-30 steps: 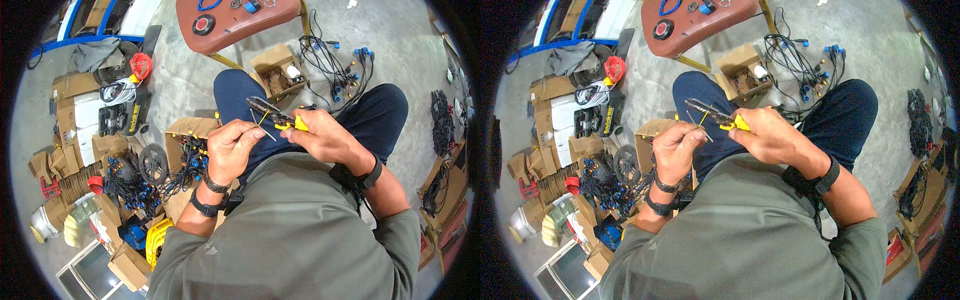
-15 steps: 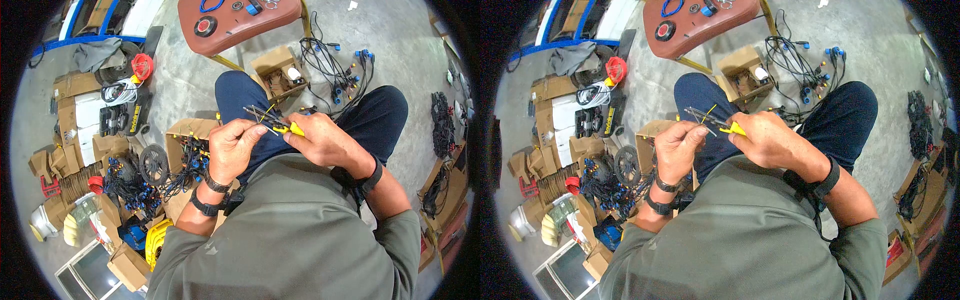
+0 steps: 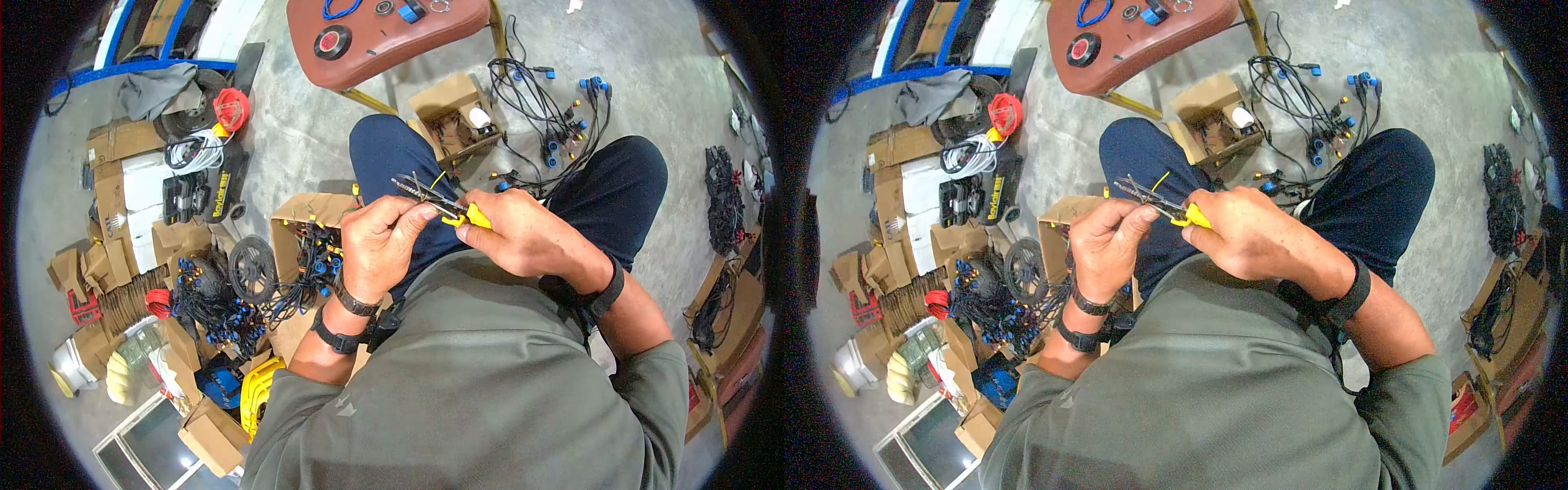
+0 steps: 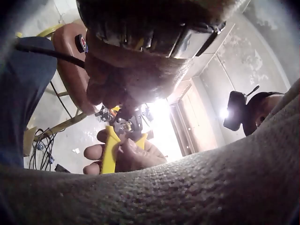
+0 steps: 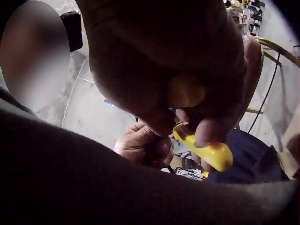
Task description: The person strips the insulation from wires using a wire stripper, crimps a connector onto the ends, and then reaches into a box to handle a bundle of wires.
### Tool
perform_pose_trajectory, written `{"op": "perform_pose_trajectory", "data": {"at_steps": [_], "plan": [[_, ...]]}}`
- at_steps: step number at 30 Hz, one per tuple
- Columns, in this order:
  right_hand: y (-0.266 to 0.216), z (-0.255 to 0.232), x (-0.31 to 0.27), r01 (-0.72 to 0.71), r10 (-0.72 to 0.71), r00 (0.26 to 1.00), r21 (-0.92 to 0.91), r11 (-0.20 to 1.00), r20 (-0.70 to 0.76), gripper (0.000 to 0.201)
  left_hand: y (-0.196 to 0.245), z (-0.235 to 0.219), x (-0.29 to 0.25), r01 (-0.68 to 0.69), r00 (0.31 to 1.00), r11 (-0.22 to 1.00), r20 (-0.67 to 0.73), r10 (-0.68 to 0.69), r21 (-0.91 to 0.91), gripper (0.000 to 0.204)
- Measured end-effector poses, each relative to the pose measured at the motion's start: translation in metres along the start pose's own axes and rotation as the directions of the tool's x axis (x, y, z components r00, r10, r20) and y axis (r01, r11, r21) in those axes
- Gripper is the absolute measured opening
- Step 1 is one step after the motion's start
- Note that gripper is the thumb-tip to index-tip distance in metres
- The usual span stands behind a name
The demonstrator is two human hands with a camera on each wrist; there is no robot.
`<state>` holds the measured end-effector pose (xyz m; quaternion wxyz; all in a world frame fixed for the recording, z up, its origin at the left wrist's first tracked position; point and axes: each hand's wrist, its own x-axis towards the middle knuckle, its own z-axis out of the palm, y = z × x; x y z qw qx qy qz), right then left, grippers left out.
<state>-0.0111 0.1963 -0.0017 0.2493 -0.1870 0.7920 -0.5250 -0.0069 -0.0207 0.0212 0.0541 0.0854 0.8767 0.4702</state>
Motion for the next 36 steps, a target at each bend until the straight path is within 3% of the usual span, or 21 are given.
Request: {"op": "perform_pose_trajectory", "data": {"at_steps": [23,36], "plan": [[0.0006,0.0005,-0.0015,0.006,-0.005,1.0,-0.043,0.999,0.022,0.028,0.0016,-0.0012,-0.0045,0.076,0.997,0.997,0.029,-0.077,0.013,0.012],[-0.0014,0.0052,-0.0033,0.011,-0.012,1.0,-0.017,1.0,-0.026,0.027,0.0003,0.0007,-0.0041,-0.091,0.994,0.988,-0.048,0.097,0.127,0.02]]}}
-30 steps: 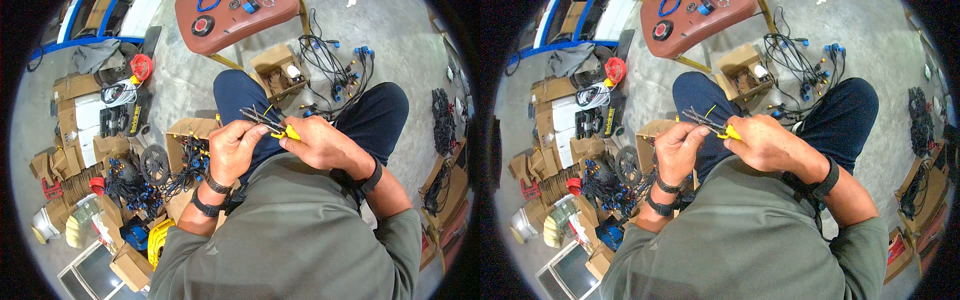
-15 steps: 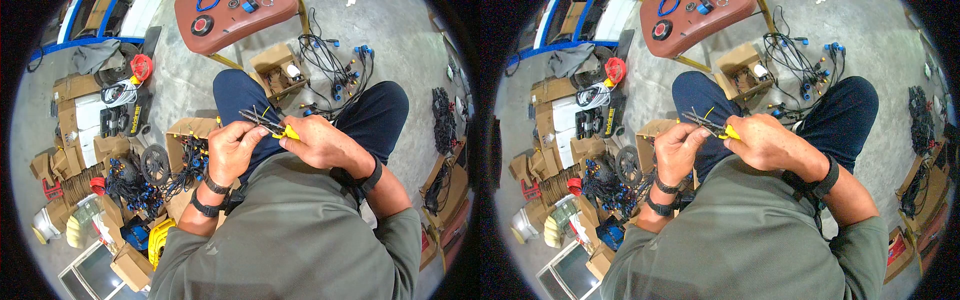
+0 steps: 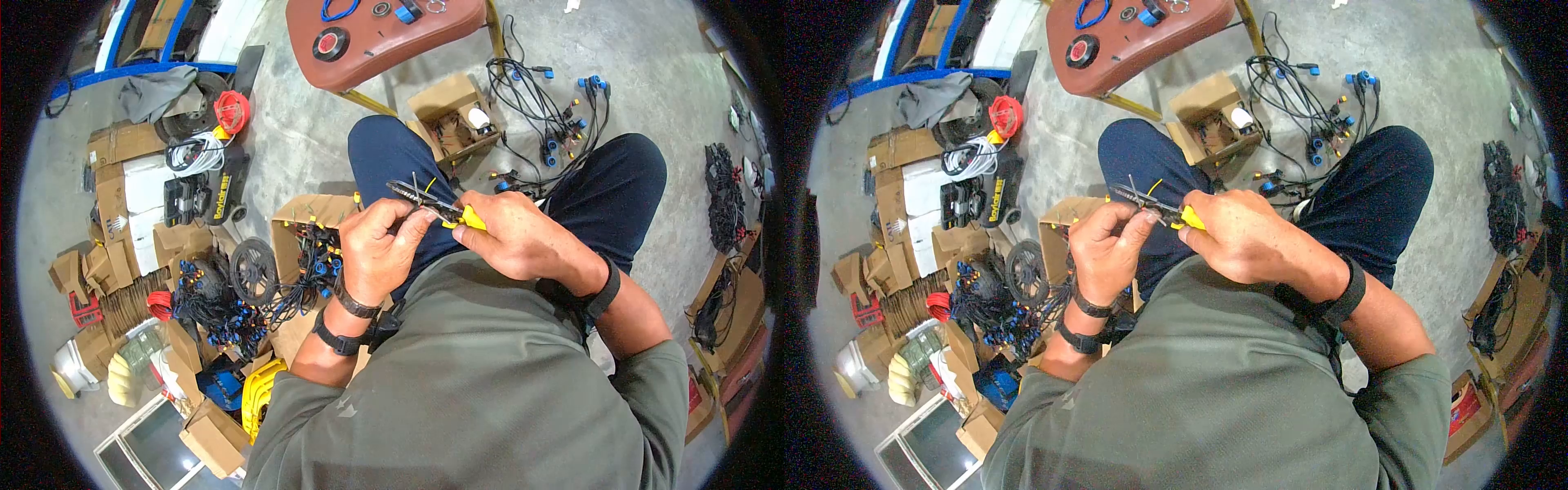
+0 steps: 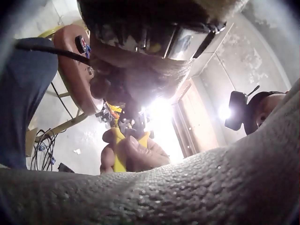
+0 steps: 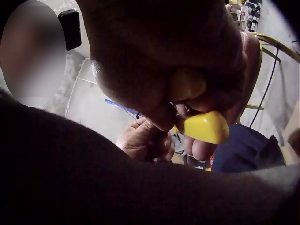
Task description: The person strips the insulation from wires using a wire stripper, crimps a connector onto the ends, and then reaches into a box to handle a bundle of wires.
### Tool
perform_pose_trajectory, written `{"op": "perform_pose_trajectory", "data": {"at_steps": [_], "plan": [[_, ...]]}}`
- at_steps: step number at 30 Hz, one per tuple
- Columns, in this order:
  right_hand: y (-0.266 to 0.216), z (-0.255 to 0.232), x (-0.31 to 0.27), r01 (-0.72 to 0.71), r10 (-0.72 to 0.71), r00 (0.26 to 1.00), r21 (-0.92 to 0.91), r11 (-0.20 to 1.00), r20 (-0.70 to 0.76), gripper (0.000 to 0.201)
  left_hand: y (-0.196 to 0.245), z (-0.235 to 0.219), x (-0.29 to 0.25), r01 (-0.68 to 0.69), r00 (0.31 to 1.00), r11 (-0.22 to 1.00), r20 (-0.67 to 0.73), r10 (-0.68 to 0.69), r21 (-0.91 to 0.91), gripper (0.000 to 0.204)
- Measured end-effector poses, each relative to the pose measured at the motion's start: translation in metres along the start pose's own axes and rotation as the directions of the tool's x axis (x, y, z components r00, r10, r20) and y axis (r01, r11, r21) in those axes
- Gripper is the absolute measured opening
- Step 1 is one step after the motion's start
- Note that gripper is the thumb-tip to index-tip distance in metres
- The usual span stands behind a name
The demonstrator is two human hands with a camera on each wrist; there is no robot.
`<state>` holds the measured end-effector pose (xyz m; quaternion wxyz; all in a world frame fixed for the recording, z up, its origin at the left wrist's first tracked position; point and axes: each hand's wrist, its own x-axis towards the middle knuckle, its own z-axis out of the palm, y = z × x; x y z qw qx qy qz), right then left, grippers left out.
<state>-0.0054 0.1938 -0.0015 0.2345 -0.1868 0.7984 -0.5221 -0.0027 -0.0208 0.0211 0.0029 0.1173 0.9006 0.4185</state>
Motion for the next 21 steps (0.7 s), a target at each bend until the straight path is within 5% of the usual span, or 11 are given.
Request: {"op": "perform_pose_trajectory", "data": {"at_steps": [21], "plan": [[-0.0032,-0.002,0.0053,-0.021,0.021,1.0,0.005,1.0,-0.02,0.027,0.0011,0.0009,0.0047,-0.004,0.995,0.999,-0.098,0.009,0.049,0.024]]}}
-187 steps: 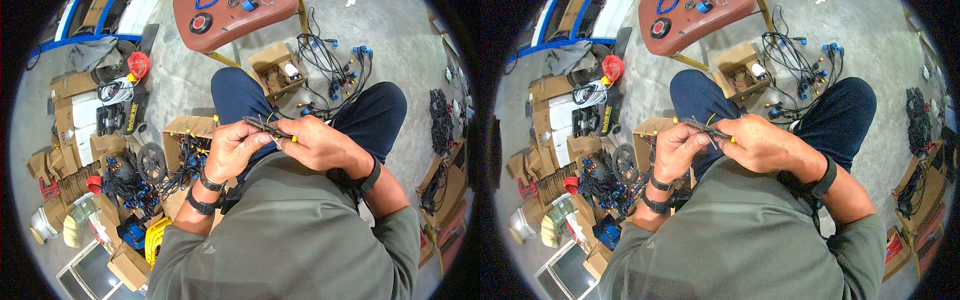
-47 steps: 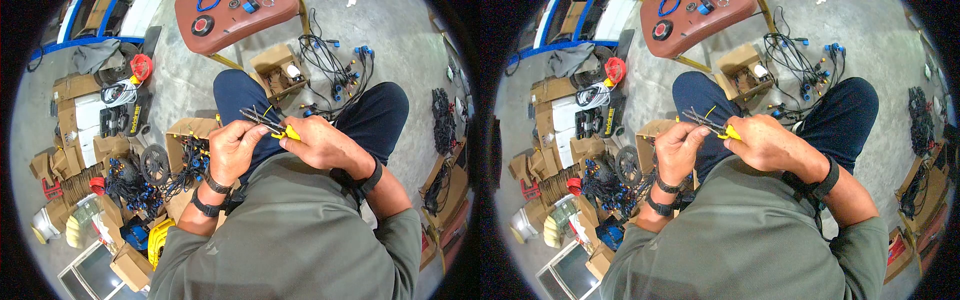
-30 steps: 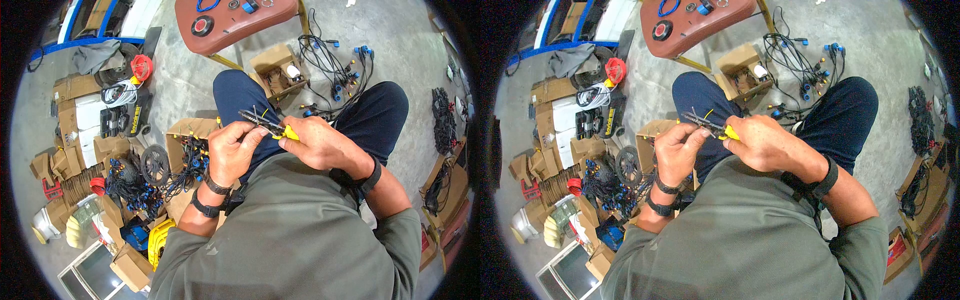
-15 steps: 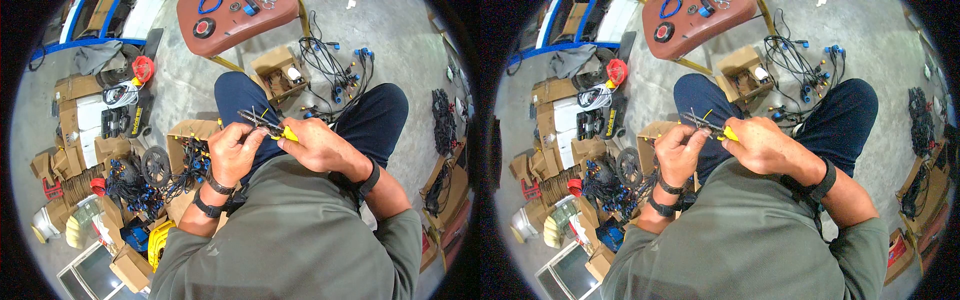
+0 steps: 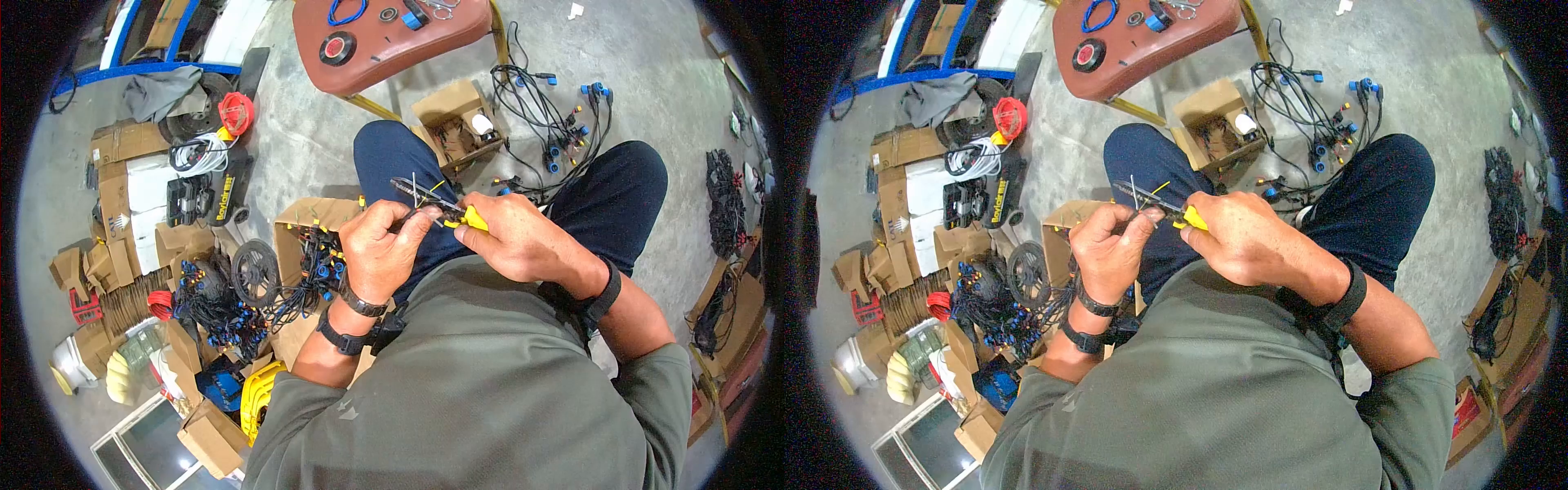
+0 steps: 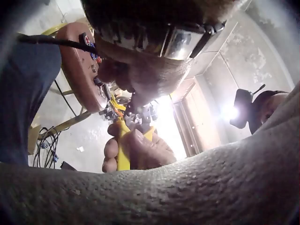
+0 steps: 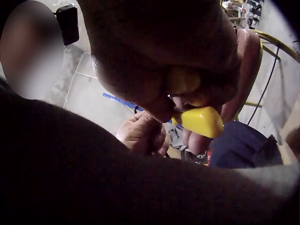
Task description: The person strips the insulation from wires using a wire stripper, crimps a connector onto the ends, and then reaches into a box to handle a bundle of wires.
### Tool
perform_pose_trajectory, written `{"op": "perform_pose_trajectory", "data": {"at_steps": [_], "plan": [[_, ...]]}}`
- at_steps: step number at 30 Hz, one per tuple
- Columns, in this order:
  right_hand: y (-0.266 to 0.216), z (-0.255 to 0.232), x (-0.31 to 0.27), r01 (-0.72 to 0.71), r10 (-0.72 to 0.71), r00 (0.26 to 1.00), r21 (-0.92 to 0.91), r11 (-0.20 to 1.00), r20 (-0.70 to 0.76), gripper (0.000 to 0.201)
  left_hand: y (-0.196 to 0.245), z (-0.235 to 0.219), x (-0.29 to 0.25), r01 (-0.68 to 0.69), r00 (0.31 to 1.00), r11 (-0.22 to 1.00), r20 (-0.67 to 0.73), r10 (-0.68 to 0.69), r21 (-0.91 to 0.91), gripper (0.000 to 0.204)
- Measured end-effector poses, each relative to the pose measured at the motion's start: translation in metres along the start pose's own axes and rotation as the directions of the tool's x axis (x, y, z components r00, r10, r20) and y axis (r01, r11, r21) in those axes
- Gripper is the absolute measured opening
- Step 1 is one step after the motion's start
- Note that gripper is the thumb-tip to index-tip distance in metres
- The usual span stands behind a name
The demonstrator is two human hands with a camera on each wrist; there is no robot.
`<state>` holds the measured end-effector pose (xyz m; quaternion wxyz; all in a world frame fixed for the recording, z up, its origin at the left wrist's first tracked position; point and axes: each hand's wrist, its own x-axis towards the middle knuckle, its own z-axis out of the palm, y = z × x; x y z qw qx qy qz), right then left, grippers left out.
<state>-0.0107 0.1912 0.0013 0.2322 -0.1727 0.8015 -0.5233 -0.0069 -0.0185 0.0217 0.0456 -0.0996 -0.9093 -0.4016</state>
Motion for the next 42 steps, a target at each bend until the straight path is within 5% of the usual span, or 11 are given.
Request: {"op": "perform_pose_trajectory", "data": {"at_steps": [14,17,20,23,25,27,31,32,36,40,42], "plan": [[-0.002,-0.004,0.006,-0.043,0.043,0.999,0.045,0.998,-0.004,0.028,-0.01,0.003,0.004,0.06,0.995,0.996,-0.085,-0.054,0.068,0.052],[0.004,-0.003,0.005,-0.018,0.025,0.998,0.109,0.994,-0.06,0.026,-0.011,0.0,0.007,0.056,0.997,0.997,-0.061,-0.053,0.051,0.05],[0.015,-0.013,0.008,-0.078,0.095,0.992,0.184,0.98,-0.087,0.025,-0.021,-0.005,0.003,0.192,0.98,0.981,-0.064,-0.191,0.016,0.039],[0.019,-0.02,0.011,-0.044,0.052,0.989,0.062,0.997,-0.137,0.025,-0.028,-0.01,0.008,0.213,0.974,0.974,-0.061,-0.218,-0.073,0.029],[0.028,-0.022,0.016,0.014,-0.028,0.987,-0.093,0.996,-0.156,0.024,-0.034,-0.009,0.016,0.387,0.916,0.907,-0.043,-0.398,-0.166,0.024],[0.035,-0.018,0.021,0.026,-0.066,0.983,-0.227,0.973,-0.17,0.023,-0.044,-0.016,0.031,0.279,0.956,0.949,-0.057,-0.289,-0.146,0.021],[0.038,-0.022,0.027,0.087,-0.167,0.978,-0.488,0.869,-0.124,0.018,-0.022,-0.029,0.058,0.298,0.944,0.952,0.171,-0.282,-0.076,0.031],[0.039,-0.022,0.028,0.097,-0.176,0.979,-0.524,0.846,-0.103,0.017,-0.008,-0.031,0.066,0.399,0.882,0.916,0.287,-0.374,-0.031,0.033],[0.038,-0.023,0.034,0.148,-0.219,0.975,-0.644,0.751,-0.032,0.015,-0.012,-0.007,0.078,0.189,0.887,0.982,0.432,-0.162,-0.02,0.028],[0.036,-0.023,0.033,0.188,-0.275,0.961,-0.677,0.712,-0.022,0.012,-0.012,0.01,0.091,0.311,0.718,0.937,0.608,-0.34,0.157,0.023],[0.042,-0.023,0.032,0.192,-0.279,0.96,-0.675,0.713,-0.022,0.012,-0.019,0.014,0.092,0.301,0.7,0.946,0.645,-0.307,0.124,0.022]]}}
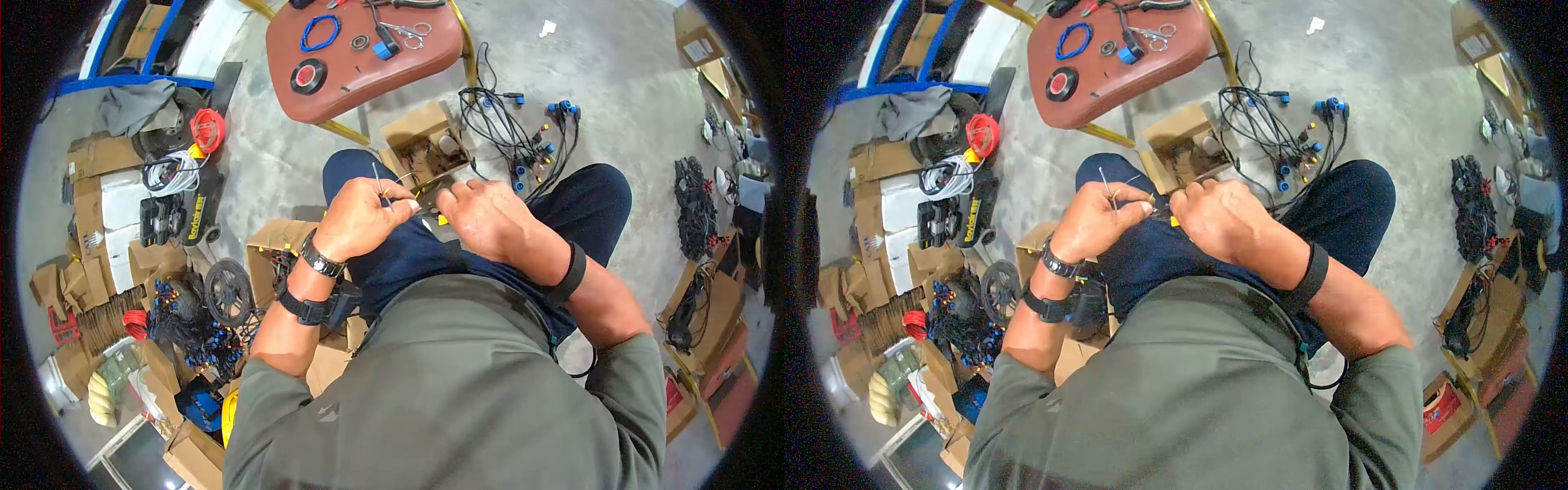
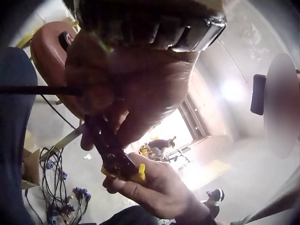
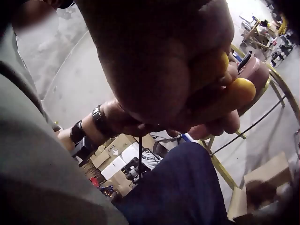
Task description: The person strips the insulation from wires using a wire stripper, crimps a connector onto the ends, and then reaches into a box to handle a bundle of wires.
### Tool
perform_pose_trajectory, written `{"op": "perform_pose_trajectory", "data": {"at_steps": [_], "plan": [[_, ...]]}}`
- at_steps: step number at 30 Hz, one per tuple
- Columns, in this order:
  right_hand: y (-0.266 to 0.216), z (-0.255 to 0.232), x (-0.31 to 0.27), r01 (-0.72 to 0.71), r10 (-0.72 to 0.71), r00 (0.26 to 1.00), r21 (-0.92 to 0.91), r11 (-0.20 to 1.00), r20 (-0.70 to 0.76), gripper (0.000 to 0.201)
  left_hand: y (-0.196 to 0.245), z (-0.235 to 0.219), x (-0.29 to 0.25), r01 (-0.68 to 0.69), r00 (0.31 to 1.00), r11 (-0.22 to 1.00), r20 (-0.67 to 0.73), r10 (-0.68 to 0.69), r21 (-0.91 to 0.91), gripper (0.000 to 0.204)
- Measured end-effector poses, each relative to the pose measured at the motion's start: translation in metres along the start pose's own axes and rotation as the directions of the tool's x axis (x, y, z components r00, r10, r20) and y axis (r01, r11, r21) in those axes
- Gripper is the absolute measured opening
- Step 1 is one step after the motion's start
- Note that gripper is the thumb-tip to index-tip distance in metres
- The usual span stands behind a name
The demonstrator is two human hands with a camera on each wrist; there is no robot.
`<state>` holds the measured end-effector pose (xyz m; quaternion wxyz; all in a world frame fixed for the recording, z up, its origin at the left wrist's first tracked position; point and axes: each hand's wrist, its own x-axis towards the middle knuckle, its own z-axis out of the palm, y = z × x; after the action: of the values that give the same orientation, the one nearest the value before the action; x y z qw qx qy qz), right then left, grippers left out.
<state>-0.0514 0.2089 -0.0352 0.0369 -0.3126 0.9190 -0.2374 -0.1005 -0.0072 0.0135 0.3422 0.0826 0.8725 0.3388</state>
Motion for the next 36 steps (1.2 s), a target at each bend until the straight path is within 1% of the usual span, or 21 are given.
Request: {"op": "perform_pose_trajectory", "data": {"at_steps": [4,7,10,13,14,16,17,18,19,20,21,23,24,27,28,31,32,34,35,36], "plan": [[0.002,0.005,-0.005,0.018,-0.018,1.0,0.0,1.0,-0.021,0.011,-0.006,0.005,0.007,-0.031,0.997,0.999,0.075,0.033,-0.023,0.02],[0.006,0.005,-0.006,0.028,-0.028,0.999,-0.002,1.0,0.021,0.011,-0.001,0.007,0.013,-0.016,0.992,0.997,0.126,0.008,0.069,0.019],[0.012,0.008,-0.006,-0.003,0.002,0.999,0.036,0.999,0.048,0.012,-0.007,0.012,0.021,-0.044,0.997,0.998,0.06,0.042,0.044,0.017],[0.019,0.015,-0.011,-0.078,0.069,0.991,0.084,0.993,0.113,0.013,-0.01,0.014,0.031,0.002,0.999,1.0,-0.051,-0.003,-0.009,0.018],[0.023,0.017,-0.013,-0.091,0.075,0.988,0.118,0.989,0.137,0.013,-0.006,0.012,0.033,0.021,0.997,0.998,-0.075,-0.025,-0.052,0.013],[0.031,0.022,-0.019,-0.113,0.079,0.98,0.185,0.976,0.185,0.015,-0.011,0.013,0.041,0.015,0.988,0.995,-0.151,-0.029,-0.096,0.01],[0.035,0.027,-0.023,-0.13,0.093,0.979,0.205,0.97,0.179,0.017,-0.017,0.014,0.045,0.011,0.981,0.993,-0.192,-0.034,-0.117,0.008],[0.039,0.032,-0.027,-0.144,0.106,0.979,0.227,0.963,0.173,0.019,-0.023,0.014,0.049,-0.027,0.973,0.993,-0.231,0.001,-0.112,0.007],[0.042,0.034,-0.031,-0.158,0.119,0.979,0.248,0.956,0.166,0.021,-0.026,0.012,0.052,-0.022,0.974,0.987,-0.226,-0.014,-0.158,0.008],[0.044,0.035,-0.036,-0.202,0.159,0.974,0.296,0.934,0.161,0.019,-0.028,0.01,0.053,-0.017,0.975,0.979,-0.22,-0.029,-0.203,0.008],[0.045,0.034,-0.04,-0.241,0.187,0.963,0.312,0.919,0.193,0.018,-0.029,0.008,0.052,-0.01,0.975,0.969,-0.217,-0.045,-0.246,0.009],[0.049,0.034,-0.045,-0.304,0.227,0.942,0.339,0.89,0.248,0.016,-0.034,0.004,0.049,-0.015,0.981,0.909,-0.182,-0.067,-0.416,0.009],[0.051,0.034,-0.049,-0.321,0.247,0.941,0.382,0.866,0.231,0.019,-0.035,0.002,0.047,-0.019,0.983,0.868,-0.167,-0.074,-0.496,0.009],[0.055,0.033,-0.057,-0.365,0.276,0.928,0.453,0.813,0.251,0.025,-0.027,-0.007,0.033,0.007,0.977,0.786,-0.163,-0.137,-0.618,0.014],[0.056,0.038,-0.061,-0.344,0.266,0.938,0.486,0.803,0.223,0.028,-0.036,-0.006,0.031,-0.027,0.977,0.758,-0.179,-0.119,-0.652,0.019],[0.061,0.042,-0.066,-0.511,0.324,0.858,0.589,0.626,0.399,0.026,-0.047,-0.001,0.02,-0.158,0.946,0.728,-0.313,-0.081,-0.667,0.02],[0.067,0.057,-0.072,-0.536,0.331,0.844,0.667,0.517,0.421,0.022,-0.051,0.0,0.016,-0.21,0.931,0.705,-0.36,-0.068,-0.677,0.02],[0.065,0.059,-0.072,-0.658,0.444,0.713,0.737,0.155,0.543,0.021,-0.051,-0.001,0.005,-0.272,0.885,0.706,-0.457,-0.082,-0.654,0.019],[0.065,0.063,-0.073,-0.679,0.473,0.636,0.733,-0.034,0.61,0.02,-0.051,-0.003,0.0,-0.305,0.857,0.706,-0.508,-0.09,-0.639,0.019],[0.082,0.092,-0.085,-0.692,0.495,0.636,0.721,0.029,0.591,0.02,-0.051,-0.005,-0.006,-0.319,0.836,0.725,-0.542,-0.088,-0.61,0.018]]}}
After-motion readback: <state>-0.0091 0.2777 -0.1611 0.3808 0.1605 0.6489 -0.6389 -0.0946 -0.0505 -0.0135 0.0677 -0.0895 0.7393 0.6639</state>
